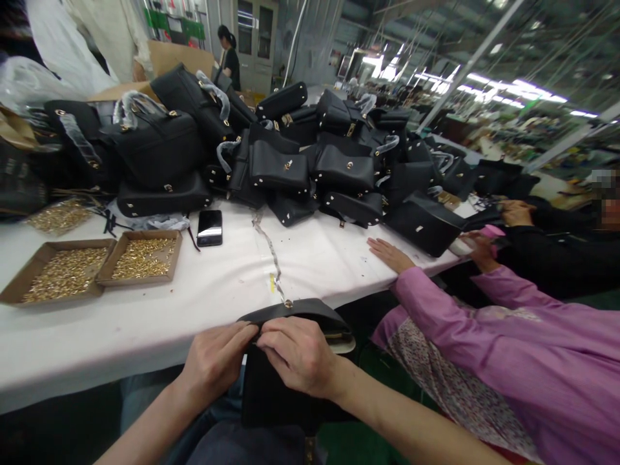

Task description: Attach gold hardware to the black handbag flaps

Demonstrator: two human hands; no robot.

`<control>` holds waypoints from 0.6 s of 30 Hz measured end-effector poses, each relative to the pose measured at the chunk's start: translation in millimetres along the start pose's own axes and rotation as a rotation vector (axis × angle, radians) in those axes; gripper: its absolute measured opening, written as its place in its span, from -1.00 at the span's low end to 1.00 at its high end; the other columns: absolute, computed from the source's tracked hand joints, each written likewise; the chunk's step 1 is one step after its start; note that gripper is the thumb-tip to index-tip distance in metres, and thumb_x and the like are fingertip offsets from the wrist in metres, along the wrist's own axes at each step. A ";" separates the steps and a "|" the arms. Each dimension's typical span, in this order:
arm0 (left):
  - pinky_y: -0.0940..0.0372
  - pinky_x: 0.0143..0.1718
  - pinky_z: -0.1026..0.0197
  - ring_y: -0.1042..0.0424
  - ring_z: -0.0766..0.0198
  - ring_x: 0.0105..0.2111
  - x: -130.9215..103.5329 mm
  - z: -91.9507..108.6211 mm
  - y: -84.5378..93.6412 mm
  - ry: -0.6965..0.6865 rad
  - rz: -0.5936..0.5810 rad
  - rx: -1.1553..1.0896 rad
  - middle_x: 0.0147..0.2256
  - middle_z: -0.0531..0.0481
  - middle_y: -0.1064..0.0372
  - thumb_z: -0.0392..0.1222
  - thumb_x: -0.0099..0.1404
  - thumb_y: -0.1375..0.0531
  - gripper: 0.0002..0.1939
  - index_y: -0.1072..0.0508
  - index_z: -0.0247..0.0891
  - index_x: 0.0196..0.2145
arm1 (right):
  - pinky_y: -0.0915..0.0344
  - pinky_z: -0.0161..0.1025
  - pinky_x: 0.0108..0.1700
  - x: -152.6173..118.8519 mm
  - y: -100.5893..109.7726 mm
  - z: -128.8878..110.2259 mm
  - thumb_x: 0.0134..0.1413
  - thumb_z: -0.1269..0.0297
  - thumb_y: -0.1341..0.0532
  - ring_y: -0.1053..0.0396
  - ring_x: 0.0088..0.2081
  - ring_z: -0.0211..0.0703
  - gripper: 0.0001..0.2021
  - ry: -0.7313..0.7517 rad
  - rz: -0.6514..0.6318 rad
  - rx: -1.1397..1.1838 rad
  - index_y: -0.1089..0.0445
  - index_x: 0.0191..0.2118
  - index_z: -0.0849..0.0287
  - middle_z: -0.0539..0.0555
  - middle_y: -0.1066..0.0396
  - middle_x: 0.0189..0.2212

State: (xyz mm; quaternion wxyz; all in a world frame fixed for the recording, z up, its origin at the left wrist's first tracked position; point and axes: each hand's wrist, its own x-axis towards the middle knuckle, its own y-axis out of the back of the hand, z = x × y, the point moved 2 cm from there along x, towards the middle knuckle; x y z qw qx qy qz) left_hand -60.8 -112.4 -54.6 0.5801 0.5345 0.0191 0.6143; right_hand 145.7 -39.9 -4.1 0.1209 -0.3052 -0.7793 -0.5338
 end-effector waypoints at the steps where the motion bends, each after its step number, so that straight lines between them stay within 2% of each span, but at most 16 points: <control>1: -0.52 -0.21 0.14 -0.63 0.16 -0.19 1.6 0.1 1.0 -0.015 -0.019 0.023 -0.10 -0.16 -0.64 -0.47 0.53 -0.11 -0.66 -0.46 -0.30 0.16 | -0.56 -0.14 -0.05 -0.5 -0.2 -0.3 0.37 0.55 -0.28 -0.61 -0.11 -0.05 -0.78 -0.007 -0.001 0.001 -0.48 0.03 0.13 0.17 -0.62 -0.08; 5: -0.43 -0.30 0.13 -0.56 0.15 -0.29 3.5 -0.5 1.2 -0.018 -0.080 0.052 -0.21 -0.12 -0.59 -0.43 0.56 -0.08 -0.74 -0.47 -0.29 0.08 | -0.53 -0.16 -0.09 -3.5 0.3 -0.4 0.39 0.52 -0.30 -0.62 -0.14 -0.08 -0.82 -0.052 0.011 0.023 -0.48 -0.01 0.11 0.14 -0.63 -0.08; 8: -0.40 -0.29 0.14 -0.54 0.16 -0.28 1.4 0.0 -1.1 -0.019 -0.052 0.037 -0.20 -0.13 -0.57 -0.45 0.54 -0.08 -0.74 -0.46 -0.29 0.07 | -0.54 -0.16 -0.07 -6.6 1.7 0.9 0.40 0.42 -0.38 -0.63 -0.11 -0.07 -0.84 -0.086 0.020 0.047 -0.48 0.00 0.10 0.13 -0.63 -0.06; 11: -0.38 -0.30 0.16 -0.52 0.18 -0.28 -0.6 1.6 -3.3 -0.015 -0.017 0.023 -0.20 -0.13 -0.57 -0.48 0.52 -0.08 -0.72 -0.45 -0.29 0.07 | -0.56 -0.15 -0.01 -8.8 2.1 2.0 0.38 0.33 -0.44 -0.63 -0.04 -0.04 -0.77 -0.124 0.008 0.112 -0.46 0.05 0.10 0.14 -0.63 -0.05; 18: -0.46 -0.28 0.16 -0.56 0.16 -0.26 -2.1 2.4 -10.1 -0.005 0.003 0.010 -0.18 -0.16 -0.58 -0.48 0.52 -0.06 -0.71 -0.44 -0.30 0.08 | -0.58 -0.16 0.00 -0.9 3.6 2.4 0.45 0.42 -0.32 -0.63 -0.08 -0.05 -0.84 -0.192 -0.009 0.184 -0.49 0.05 0.08 0.11 -0.63 -0.13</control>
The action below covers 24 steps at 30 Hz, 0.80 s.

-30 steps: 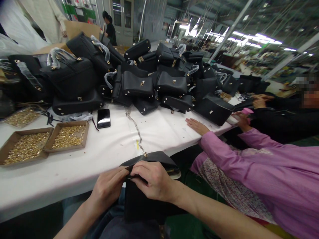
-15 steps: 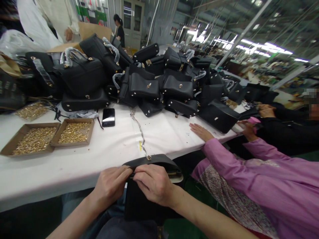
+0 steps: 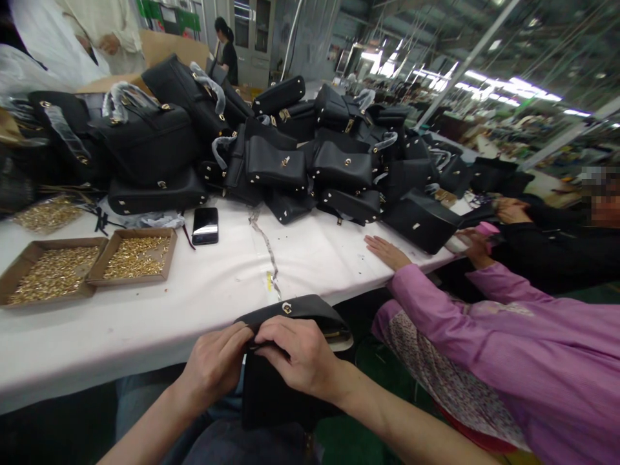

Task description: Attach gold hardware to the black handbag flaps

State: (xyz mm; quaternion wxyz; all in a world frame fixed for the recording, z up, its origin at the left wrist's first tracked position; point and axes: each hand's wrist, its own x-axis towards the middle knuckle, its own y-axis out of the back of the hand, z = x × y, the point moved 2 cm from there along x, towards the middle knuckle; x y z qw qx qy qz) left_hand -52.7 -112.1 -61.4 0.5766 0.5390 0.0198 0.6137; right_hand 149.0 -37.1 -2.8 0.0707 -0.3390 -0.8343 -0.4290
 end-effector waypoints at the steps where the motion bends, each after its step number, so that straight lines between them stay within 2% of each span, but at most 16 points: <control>1: -0.46 -0.27 0.16 -0.56 0.16 -0.26 0.0 -0.6 -0.9 0.003 0.007 0.005 -0.17 -0.15 -0.58 -0.49 0.50 -0.07 -0.69 -0.43 -0.30 0.09 | -0.59 -0.15 0.00 2.1 1.2 -0.1 0.44 0.41 -0.33 -0.63 -0.07 -0.04 -0.83 -0.003 -0.003 -0.003 -0.49 0.06 0.08 0.12 -0.64 -0.12; 5: -0.47 -0.27 0.14 -0.54 0.15 -0.28 0.8 -0.7 -1.3 0.002 0.009 -0.001 -0.20 -0.14 -0.57 -0.53 0.47 -0.09 -0.64 -0.43 -0.31 0.12 | -0.61 -0.15 0.02 7.0 7.7 0.6 0.39 0.35 -0.43 -0.65 -0.09 -0.05 -0.79 0.028 0.025 -0.023 -0.51 0.06 0.09 0.11 -0.66 -0.11; 8: -0.50 -0.23 0.12 -0.57 0.11 -0.22 0.7 1.7 2.4 -0.007 -0.006 0.000 -0.15 -0.21 -0.58 -0.54 0.47 -0.07 -0.64 -0.43 -0.34 0.13 | -0.60 -0.15 0.05 6.1 11.5 1.1 0.35 0.36 -0.47 -0.64 -0.03 -0.04 -0.76 0.081 0.040 -0.049 -0.53 0.06 0.10 0.15 -0.65 -0.02; 12: -0.58 -0.13 0.06 -0.61 0.02 -0.07 -3.0 3.7 6.8 -0.053 -0.045 0.021 -0.02 -0.33 -0.59 -0.52 0.48 -0.08 -0.66 -0.44 -0.41 0.14 | -0.59 -0.20 -0.02 4.7 11.1 2.8 0.39 0.44 -0.41 -0.64 -0.06 -0.09 -0.77 0.091 -0.065 0.052 -0.53 0.09 0.11 0.14 -0.64 -0.05; 14: -0.61 -0.05 0.03 -0.61 -0.03 0.02 -7.5 3.2 6.3 -0.081 -0.037 0.035 0.02 -0.38 -0.59 -0.50 0.49 -0.10 -0.67 -0.44 -0.45 0.15 | -0.58 -0.22 -0.02 4.2 9.3 4.0 0.40 0.47 -0.38 -0.65 -0.05 -0.09 -0.77 0.089 -0.079 0.076 -0.51 0.09 0.12 0.14 -0.64 -0.05; 19: -0.61 0.07 -0.03 -0.57 -0.11 0.14 -25.0 0.4 -3.2 -0.117 0.012 0.066 0.09 -0.45 -0.58 -0.50 0.46 -0.14 -0.60 -0.42 -0.55 0.22 | -0.56 -0.18 -0.06 -0.3 2.5 4.9 0.39 0.49 -0.34 -0.65 -0.09 -0.07 -0.80 0.115 -0.086 0.001 -0.47 0.05 0.13 0.16 -0.64 -0.07; 24: -0.59 0.14 -0.06 -0.55 -0.14 0.19 -32.3 -1.8 -9.8 -0.086 -0.024 0.032 0.12 -0.45 -0.57 -0.50 0.47 -0.13 -0.58 -0.43 -0.58 0.24 | -0.54 -0.14 -0.08 -2.3 -1.7 3.7 0.38 0.52 -0.29 -0.63 -0.11 -0.05 -0.79 0.118 -0.134 -0.051 -0.44 0.02 0.11 0.16 -0.63 -0.08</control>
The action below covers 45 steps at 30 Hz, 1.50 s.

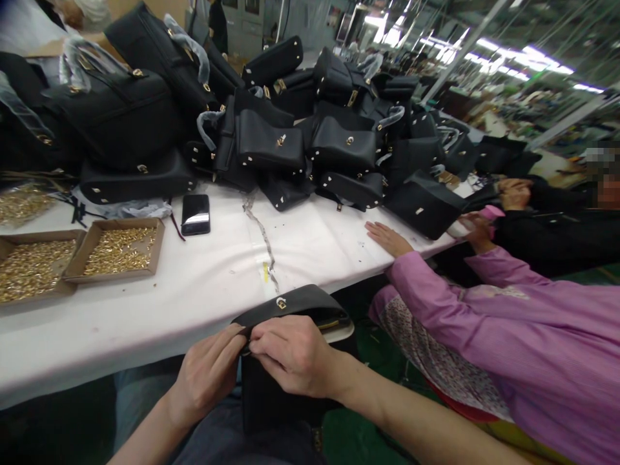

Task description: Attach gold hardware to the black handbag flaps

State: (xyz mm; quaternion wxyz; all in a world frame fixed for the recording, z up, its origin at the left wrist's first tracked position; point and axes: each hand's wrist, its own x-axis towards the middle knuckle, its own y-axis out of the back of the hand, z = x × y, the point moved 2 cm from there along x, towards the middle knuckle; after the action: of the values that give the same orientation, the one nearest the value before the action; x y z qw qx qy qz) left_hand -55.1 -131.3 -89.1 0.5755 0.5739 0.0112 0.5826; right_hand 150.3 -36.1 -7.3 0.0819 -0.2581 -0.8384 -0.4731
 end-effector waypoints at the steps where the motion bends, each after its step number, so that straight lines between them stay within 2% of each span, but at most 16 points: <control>1: -0.59 0.14 -0.06 -0.55 -0.13 0.18 0.6 -0.3 0.2 0.011 -0.006 -0.013 0.12 -0.44 -0.57 -0.50 0.47 -0.13 -0.58 -0.43 -0.57 0.24 | -0.53 -0.13 -0.08 0.3 -0.3 -0.2 0.38 0.52 -0.28 -0.62 -0.11 -0.05 -0.79 -0.002 0.003 -0.006 -0.44 0.02 0.11 0.16 -0.62 -0.07; 8: -0.61 0.08 -0.02 -0.58 -0.08 0.11 7.8 0.8 2.9 0.045 0.000 -0.018 0.07 -0.41 -0.59 -0.51 0.47 -0.12 -0.62 -0.45 -0.54 0.20 | -0.55 -0.13 -0.05 -0.3 -3.7 -2.2 0.39 0.55 -0.28 -0.62 -0.06 -0.04 -0.80 -0.008 0.056 -0.022 -0.42 0.02 0.15 0.18 -0.62 -0.07; 13: -0.58 0.14 0.00 -0.59 -0.05 0.11 15.0 2.9 6.5 0.043 0.042 0.000 0.06 -0.41 -0.60 -0.56 0.42 -0.16 -0.60 -0.46 -0.54 0.19 | -0.56 -0.12 0.10 -0.1 -2.1 -4.0 0.37 0.58 -0.30 -0.61 0.07 -0.02 -0.75 0.012 0.117 -0.047 -0.42 0.05 0.16 0.21 -0.62 -0.01; 19: -0.57 0.18 0.00 -0.60 -0.04 0.14 11.1 2.2 5.1 0.040 0.046 0.015 0.07 -0.39 -0.62 -0.51 0.46 -0.18 -0.66 -0.49 -0.52 0.15 | -0.56 -0.09 0.03 2.4 -1.0 -4.5 0.38 0.53 -0.28 -0.62 0.02 0.01 -0.80 -0.018 0.040 -0.065 -0.40 0.01 0.14 0.19 -0.63 -0.04; 23: -0.54 0.23 0.05 -0.60 0.01 0.15 5.3 0.0 1.0 0.057 0.059 0.022 0.08 -0.36 -0.63 -0.53 0.45 -0.17 -0.65 -0.50 -0.50 0.15 | -0.54 -0.09 -0.08 6.6 -2.1 -2.9 0.39 0.52 -0.24 -0.62 -0.10 0.01 -0.84 0.000 -0.001 -0.092 -0.39 -0.03 0.13 0.19 -0.63 -0.08; 26: -0.54 0.24 0.07 -0.60 0.04 0.17 3.0 -3.0 1.7 0.074 0.042 0.040 0.11 -0.36 -0.62 -0.52 0.47 -0.17 -0.65 -0.50 -0.48 0.16 | -0.56 -0.09 -0.05 9.5 -0.7 -4.2 0.42 0.48 -0.24 -0.62 -0.08 0.02 -0.87 -0.016 0.010 -0.066 -0.43 -0.02 0.13 0.20 -0.64 -0.07; 29: -0.55 0.25 0.03 -0.58 0.00 0.22 0.8 -6.9 7.1 0.041 0.024 0.071 0.14 -0.38 -0.60 -0.49 0.49 -0.18 -0.66 -0.49 -0.49 0.18 | -0.55 -0.11 0.08 12.8 4.9 -10.7 0.49 0.41 -0.26 -0.63 0.02 -0.01 -0.87 -0.109 0.038 0.097 -0.50 0.05 0.13 0.18 -0.65 -0.02; 33: -0.56 0.27 -0.03 -0.54 -0.06 0.28 1.5 -12.6 17.5 -0.045 -0.007 0.110 0.20 -0.41 -0.57 -0.48 0.51 -0.16 -0.65 -0.49 -0.50 0.20 | -0.51 -0.23 0.03 19.0 13.4 -15.5 0.55 0.37 -0.24 -0.65 -0.07 -0.12 -0.81 -0.474 0.046 0.280 -0.65 0.00 0.07 0.03 -0.69 -0.09; 35: -0.56 0.26 -0.05 -0.53 -0.09 0.29 7.8 -15.5 24.6 -0.077 -0.030 0.124 0.22 -0.43 -0.56 -0.48 0.52 -0.13 -0.63 -0.49 -0.50 0.21 | -0.50 -0.23 0.01 24.5 17.0 -16.0 0.53 0.37 -0.28 -0.64 -0.11 -0.12 -0.80 -0.572 0.021 0.330 -0.70 -0.05 0.03 -0.02 -0.70 -0.14; 38: -0.60 0.22 -0.07 -0.52 -0.15 0.31 29.6 -19.7 42.3 -0.128 -0.030 0.141 0.23 -0.48 -0.54 -0.44 0.54 -0.13 -0.66 -0.50 -0.52 0.20 | -0.48 -0.20 0.13 37.9 26.9 -17.2 0.49 0.40 -0.31 -0.63 0.00 -0.08 -0.75 -0.566 -0.012 0.409 -0.70 0.08 -0.03 -0.02 -0.70 -0.01; 41: -0.62 0.19 -0.08 -0.51 -0.18 0.32 63.3 -24.5 66.8 -0.232 -0.036 0.184 0.24 -0.48 -0.54 -0.37 0.56 -0.14 -0.67 -0.50 -0.51 0.19 | -0.48 -0.14 0.23 55.7 47.6 -18.1 0.43 0.41 -0.35 -0.61 0.10 -0.02 -0.68 -0.563 0.047 0.437 -0.66 0.18 -0.03 0.01 -0.67 0.10; 45: -0.59 0.23 -0.11 -0.46 -0.16 0.38 104.3 -38.1 91.1 -0.290 -0.017 0.302 0.32 -0.36 -0.49 -0.38 0.53 -0.22 -0.65 -0.52 -0.41 0.21 | -0.50 -0.10 0.24 81.5 74.4 -14.1 0.35 0.35 -0.43 -0.63 0.07 0.00 -0.72 -0.496 0.144 0.408 -0.70 0.12 0.00 0.03 -0.69 0.05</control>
State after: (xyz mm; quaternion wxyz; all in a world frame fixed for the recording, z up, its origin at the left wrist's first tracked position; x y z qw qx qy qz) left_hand -107.5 -66.0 27.6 0.4835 0.7312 0.0204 0.4807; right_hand 117.2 12.3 87.3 -0.0415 -0.4020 -0.8900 -0.2111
